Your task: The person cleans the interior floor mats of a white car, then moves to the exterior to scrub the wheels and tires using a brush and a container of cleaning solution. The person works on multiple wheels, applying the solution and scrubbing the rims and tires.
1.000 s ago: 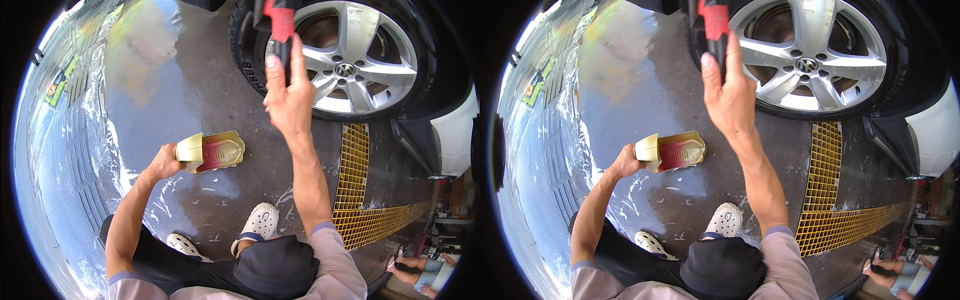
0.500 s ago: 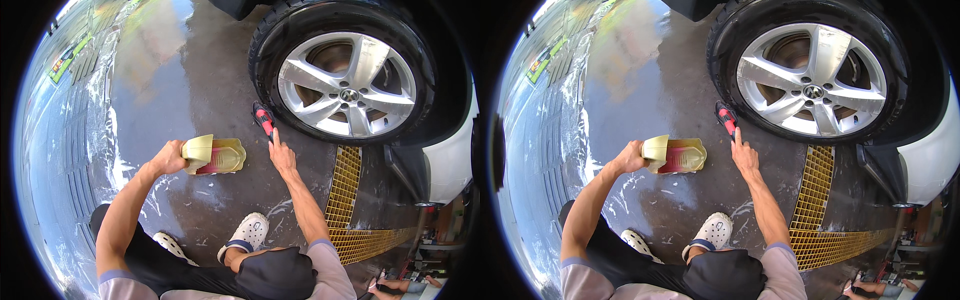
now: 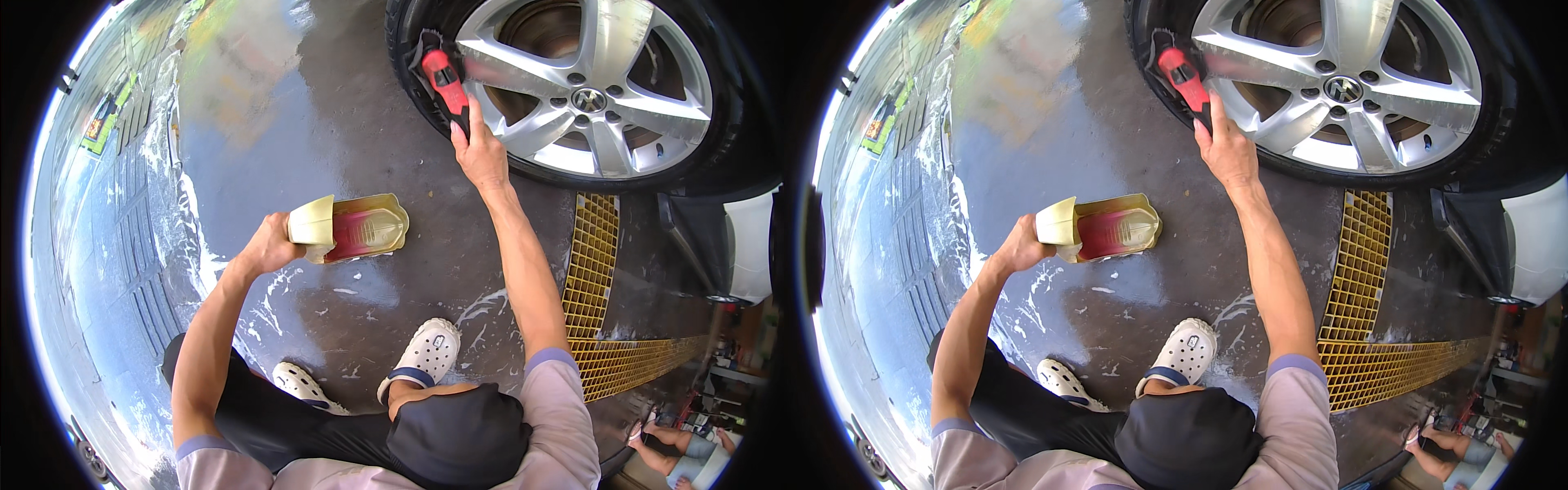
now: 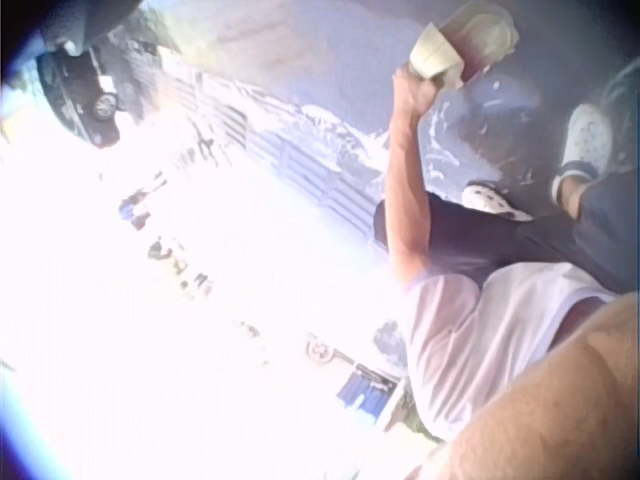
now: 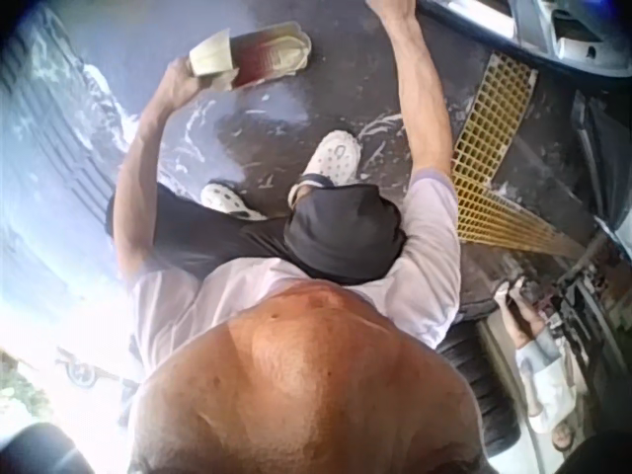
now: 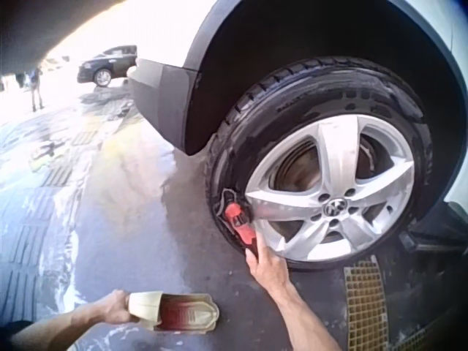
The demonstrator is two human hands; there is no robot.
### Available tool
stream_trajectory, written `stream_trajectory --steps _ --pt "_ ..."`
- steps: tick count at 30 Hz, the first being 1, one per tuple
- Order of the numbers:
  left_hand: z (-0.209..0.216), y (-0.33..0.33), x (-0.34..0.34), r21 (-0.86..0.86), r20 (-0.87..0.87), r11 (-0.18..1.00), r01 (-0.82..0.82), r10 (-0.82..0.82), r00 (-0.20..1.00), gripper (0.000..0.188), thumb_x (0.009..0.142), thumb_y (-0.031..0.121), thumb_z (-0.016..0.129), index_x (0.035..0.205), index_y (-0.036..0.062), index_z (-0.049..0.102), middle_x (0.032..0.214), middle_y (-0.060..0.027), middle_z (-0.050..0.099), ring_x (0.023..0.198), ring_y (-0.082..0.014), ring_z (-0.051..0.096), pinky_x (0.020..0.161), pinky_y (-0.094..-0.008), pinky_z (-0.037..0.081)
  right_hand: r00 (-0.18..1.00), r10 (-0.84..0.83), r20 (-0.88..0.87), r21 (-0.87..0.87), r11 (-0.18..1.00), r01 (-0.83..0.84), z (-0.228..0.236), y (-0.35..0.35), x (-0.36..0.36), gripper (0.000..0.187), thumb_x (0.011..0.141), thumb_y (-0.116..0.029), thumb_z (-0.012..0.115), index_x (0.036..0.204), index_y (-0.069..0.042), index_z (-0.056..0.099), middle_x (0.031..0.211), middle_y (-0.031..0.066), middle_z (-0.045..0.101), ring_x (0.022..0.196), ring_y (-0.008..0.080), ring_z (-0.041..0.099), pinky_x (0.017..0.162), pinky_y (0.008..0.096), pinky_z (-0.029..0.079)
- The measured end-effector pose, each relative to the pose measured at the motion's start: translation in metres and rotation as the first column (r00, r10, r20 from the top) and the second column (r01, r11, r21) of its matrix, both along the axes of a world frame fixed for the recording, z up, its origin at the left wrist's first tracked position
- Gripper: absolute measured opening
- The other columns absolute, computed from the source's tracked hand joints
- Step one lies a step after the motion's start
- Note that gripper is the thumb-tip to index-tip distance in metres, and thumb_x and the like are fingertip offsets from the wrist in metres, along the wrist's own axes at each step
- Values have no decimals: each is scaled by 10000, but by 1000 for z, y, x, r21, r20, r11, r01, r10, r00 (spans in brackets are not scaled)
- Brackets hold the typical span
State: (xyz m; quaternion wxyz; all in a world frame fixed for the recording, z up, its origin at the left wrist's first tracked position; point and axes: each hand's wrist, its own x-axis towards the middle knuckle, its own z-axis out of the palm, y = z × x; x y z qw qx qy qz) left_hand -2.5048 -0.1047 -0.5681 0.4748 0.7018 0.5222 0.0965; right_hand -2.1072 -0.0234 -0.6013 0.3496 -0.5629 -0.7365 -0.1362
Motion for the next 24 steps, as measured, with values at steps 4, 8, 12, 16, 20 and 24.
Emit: stream_trajectory --steps 4,8,12,16,20,24 --pt "-6 -3 -5 35 63 997 -62 60 996 266 664 -2 678 925 -53 667 752 -163 703 690 -192 637 702 -378 556 954 -217 208 -498 816 294 -59 -84 62 634 1001 -406 620 1564 -255 370 859 230 722 763 436 724 642 531 593" --pt "-11 0 -3 10 9 999 -38 38 999 308 692 1 688 996 -46 678 842 -190 732 774 -228 687 781 -387 562 865 -385 323 -693 526 493 -36 -156 123 612 1034 -449 529 1586 -276 329 911 278 728 857 491 713 773 597 565" --pt "-15 3 -6 -24 -25 1000 -8 7 1000 326 701 7 701 1022 -39 683 873 -194 745 784 -227 690 810 -385 565 885 -367 286 -804 411 430 35 -158 113 576 1032 -417 548 1566 -285 377 936 305 717 914 510 695 780 570 546" --pt "-11 2 2 24 30 997 -72 71 997 304 688 0 673 989 -40 680 811 -148 728 747 -163 629 770 -362 558 974 -94 -206 -545 838 -34 44 -118 55 559 1039 -351 586 1542 -186 409 969 270 713 910 491 688 760 535 534" --pt "-22 0 -7 73 0 997 -30 30 1000 298 676 10 661 967 -51 677 773 -160 710 716 -159 608 736 -360 552 926 -76 -369 -513 848 -135 18 -52 -1 573 1044 -421 575 1533 -169 416 943 248 716 881 487 691 754 533 544" --pt "-25 -3 -7 92 34 995 -39 36 999 312 677 19 680 980 -55 675 797 -174 716 723 -202 639 750 -357 551 960 -177 -216 -590 807 17 -24 -65 29 585 1044 -464 547 1562 -255 372 956 228 733 888 466 708 765 556 557"
